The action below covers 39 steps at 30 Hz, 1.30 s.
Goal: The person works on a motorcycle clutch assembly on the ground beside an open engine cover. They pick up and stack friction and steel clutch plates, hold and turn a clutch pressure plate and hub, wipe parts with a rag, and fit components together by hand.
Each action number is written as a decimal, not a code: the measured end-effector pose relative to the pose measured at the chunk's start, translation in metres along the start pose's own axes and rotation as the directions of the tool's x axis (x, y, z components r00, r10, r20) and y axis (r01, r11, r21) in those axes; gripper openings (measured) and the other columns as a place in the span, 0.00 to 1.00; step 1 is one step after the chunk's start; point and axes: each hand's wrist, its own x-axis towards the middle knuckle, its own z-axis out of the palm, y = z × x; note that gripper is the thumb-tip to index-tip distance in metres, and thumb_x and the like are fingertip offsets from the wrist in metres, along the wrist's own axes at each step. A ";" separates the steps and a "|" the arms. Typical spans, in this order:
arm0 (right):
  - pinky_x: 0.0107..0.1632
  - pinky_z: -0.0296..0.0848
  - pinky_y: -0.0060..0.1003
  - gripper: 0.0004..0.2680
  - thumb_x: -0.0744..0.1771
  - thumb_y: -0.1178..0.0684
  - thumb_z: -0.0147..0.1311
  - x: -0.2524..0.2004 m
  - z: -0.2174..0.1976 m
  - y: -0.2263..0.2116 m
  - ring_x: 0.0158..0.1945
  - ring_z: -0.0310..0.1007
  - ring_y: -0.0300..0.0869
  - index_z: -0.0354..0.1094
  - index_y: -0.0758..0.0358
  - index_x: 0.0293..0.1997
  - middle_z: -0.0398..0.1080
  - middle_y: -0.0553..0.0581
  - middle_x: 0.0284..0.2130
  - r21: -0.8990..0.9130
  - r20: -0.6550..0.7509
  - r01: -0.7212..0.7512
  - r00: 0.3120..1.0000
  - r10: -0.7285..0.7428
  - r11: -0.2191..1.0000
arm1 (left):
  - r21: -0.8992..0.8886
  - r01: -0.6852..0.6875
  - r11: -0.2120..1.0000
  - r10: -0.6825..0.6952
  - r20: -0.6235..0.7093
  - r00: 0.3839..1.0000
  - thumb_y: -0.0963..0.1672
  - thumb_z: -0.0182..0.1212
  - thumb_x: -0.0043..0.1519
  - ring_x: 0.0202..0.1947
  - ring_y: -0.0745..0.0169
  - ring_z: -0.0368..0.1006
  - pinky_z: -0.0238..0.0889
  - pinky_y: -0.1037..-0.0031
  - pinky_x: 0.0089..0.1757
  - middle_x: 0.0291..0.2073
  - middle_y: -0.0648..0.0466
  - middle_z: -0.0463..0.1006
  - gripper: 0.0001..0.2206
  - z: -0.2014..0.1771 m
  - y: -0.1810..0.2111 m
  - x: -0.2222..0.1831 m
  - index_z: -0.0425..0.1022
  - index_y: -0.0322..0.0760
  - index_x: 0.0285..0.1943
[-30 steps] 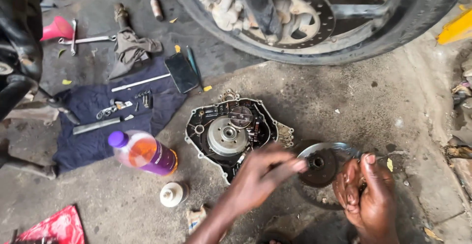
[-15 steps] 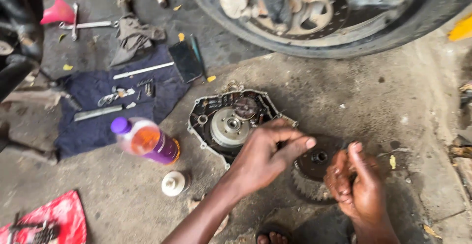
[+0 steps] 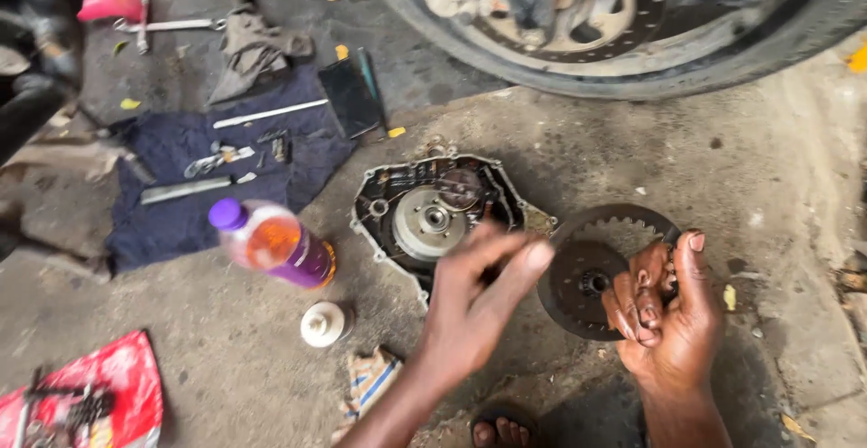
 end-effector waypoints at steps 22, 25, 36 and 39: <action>0.31 0.80 0.45 0.13 0.73 0.50 0.37 0.032 0.002 -0.008 0.32 0.77 0.47 0.65 0.69 0.54 0.73 0.64 0.31 -0.247 0.141 0.101 0.988 -0.067 0.964 | -0.010 0.055 0.998 -0.054 0.029 0.998 0.45 0.70 0.62 0.28 0.69 0.60 0.54 0.72 0.32 0.26 0.57 0.66 0.11 -0.010 -0.004 -0.014 0.79 0.30 0.32; 0.26 0.72 0.44 0.11 0.75 0.53 0.44 0.030 -0.015 -0.007 0.21 0.68 0.46 0.67 0.75 0.52 0.69 0.68 0.25 -0.457 0.169 0.139 0.983 -0.067 0.879 | 0.033 0.081 0.996 -0.083 0.057 0.995 0.44 0.68 0.62 0.28 0.68 0.61 0.54 0.73 0.31 0.26 0.57 0.67 0.12 -0.014 0.004 -0.008 0.78 0.30 0.30; 0.47 0.79 0.46 0.11 0.70 0.46 0.49 0.013 -0.021 0.009 0.38 0.75 0.44 0.68 0.64 0.47 0.71 0.55 0.34 0.429 -0.151 -0.222 0.938 0.312 0.875 | 0.340 0.035 0.940 -0.064 0.075 0.995 0.40 0.63 0.64 0.40 0.67 0.83 0.71 0.75 0.42 0.41 0.57 0.88 0.26 -0.005 0.069 0.046 0.65 0.44 0.73; 0.45 0.77 0.47 0.13 0.69 0.45 0.48 0.011 0.002 0.005 0.40 0.76 0.50 0.69 0.67 0.48 0.75 0.60 0.39 0.429 -0.143 -0.200 0.948 0.285 0.881 | 0.567 -0.710 0.418 0.400 0.587 0.704 0.38 0.61 0.43 0.45 0.47 0.79 0.73 0.64 0.45 0.49 0.43 0.81 0.25 0.032 0.000 0.033 0.76 0.32 0.55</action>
